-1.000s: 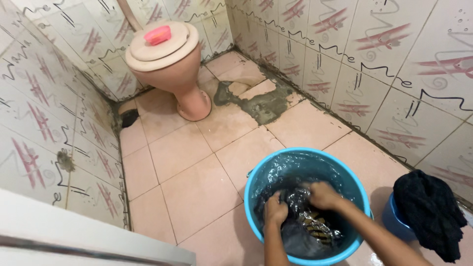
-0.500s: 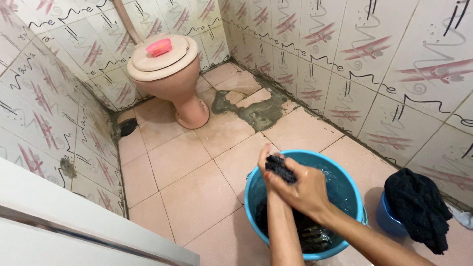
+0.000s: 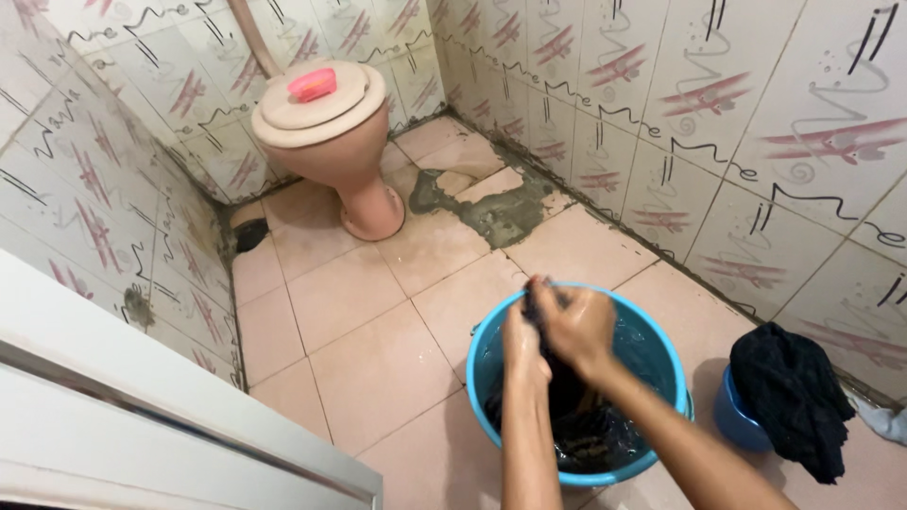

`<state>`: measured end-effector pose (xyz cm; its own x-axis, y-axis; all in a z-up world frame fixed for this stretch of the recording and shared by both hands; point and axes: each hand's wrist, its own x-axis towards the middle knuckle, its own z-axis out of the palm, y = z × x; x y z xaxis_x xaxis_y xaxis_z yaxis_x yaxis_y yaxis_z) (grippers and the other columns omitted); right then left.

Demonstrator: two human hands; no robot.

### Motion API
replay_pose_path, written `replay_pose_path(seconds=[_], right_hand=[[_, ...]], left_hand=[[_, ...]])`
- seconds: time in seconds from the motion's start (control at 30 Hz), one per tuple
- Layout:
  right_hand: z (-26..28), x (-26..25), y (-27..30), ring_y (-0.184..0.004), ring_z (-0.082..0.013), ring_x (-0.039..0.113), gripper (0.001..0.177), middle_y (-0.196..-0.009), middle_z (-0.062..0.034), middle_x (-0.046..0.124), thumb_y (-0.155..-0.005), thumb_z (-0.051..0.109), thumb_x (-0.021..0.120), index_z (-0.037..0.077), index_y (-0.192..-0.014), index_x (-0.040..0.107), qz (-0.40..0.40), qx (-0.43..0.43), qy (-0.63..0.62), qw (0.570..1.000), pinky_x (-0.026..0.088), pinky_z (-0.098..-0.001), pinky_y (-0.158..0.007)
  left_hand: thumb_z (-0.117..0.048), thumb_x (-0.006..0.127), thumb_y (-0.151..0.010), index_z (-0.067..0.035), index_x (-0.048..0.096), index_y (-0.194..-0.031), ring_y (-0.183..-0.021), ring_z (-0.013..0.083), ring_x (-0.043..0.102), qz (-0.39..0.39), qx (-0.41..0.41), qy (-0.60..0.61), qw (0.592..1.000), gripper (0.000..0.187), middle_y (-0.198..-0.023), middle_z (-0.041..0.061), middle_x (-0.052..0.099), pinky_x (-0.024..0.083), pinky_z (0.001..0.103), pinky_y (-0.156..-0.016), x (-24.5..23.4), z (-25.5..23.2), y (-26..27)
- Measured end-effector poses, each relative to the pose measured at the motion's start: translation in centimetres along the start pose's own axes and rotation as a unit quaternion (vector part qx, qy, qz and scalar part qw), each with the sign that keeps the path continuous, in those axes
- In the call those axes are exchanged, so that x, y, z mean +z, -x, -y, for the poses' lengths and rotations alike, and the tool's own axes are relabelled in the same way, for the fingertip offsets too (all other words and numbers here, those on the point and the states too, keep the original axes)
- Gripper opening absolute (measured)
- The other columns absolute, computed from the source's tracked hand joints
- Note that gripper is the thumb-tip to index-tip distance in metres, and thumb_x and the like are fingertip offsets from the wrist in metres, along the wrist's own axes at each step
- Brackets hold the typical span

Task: The person washes clothes by hand in a bucket of water, scrubbing and rinsing the fabric repeatedly.

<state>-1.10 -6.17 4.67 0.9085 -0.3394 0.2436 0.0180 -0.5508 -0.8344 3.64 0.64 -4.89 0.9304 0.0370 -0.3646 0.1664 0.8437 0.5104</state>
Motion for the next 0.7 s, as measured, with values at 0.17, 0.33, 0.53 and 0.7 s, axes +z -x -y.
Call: replay_pose_path(seconds=[0.17,0.33,0.53,0.7], right_hand=[[-3.8,-1.7,-4.1,-0.066,-0.0185,0.056,0.063,-0.070,-0.0085,0.063,-0.097,0.060,0.062,-0.001,-0.087,0.076,0.082,-0.005,-0.151,0.985,0.046,-0.0382,-0.062],[-4.1,-3.6,-1.6,-0.094,-0.0093,0.071,0.053,-0.102,0.0030,0.079,-0.076,0.044,0.065,0.013,-0.119,0.068,0.326,0.119,-0.396,0.850,0.055,-0.0266,-0.084],[-5.5,-4.2,-1.1,-0.084,-0.0132,0.071,0.030,-0.093,-0.0078,0.080,-0.081,0.014,0.083,-0.001,-0.105,0.075,0.283,0.016,-0.207,0.936,0.057,-0.0315,-0.077],[-6.3,-5.9,-4.3,-0.082,-0.0120,0.067,0.028,-0.093,-0.0048,0.075,-0.088,0.023,0.078,0.000,-0.103,0.071,0.113,0.017,-0.319,0.941,0.055,-0.0307,-0.073]], left_hand=[[-0.026,0.068,-0.092,0.007,0.070,-0.080,-0.064,0.0149,0.052,-0.034,0.068,-0.276,0.958,0.035,-0.073,0.003,0.061,0.041,0.036,-0.058,4.4,-1.1,3.9],[-0.044,0.069,-0.090,-0.002,0.074,-0.079,-0.064,0.0148,0.059,-0.072,0.107,-0.401,0.907,0.045,-0.068,0.004,0.066,0.048,0.034,-0.063,3.7,-2.9,4.0],[-0.058,0.082,-0.079,0.002,0.070,-0.077,-0.064,0.0153,0.058,-0.061,0.183,-0.523,0.830,0.061,-0.068,0.007,0.066,0.051,0.034,-0.063,3.6,-4.4,5.6],[-0.058,0.081,-0.073,-0.005,0.075,-0.096,-0.073,0.0103,0.063,0.118,0.155,-0.524,0.829,0.058,-0.079,0.000,0.072,0.052,0.031,-0.067,0.7,-4.1,5.3]])
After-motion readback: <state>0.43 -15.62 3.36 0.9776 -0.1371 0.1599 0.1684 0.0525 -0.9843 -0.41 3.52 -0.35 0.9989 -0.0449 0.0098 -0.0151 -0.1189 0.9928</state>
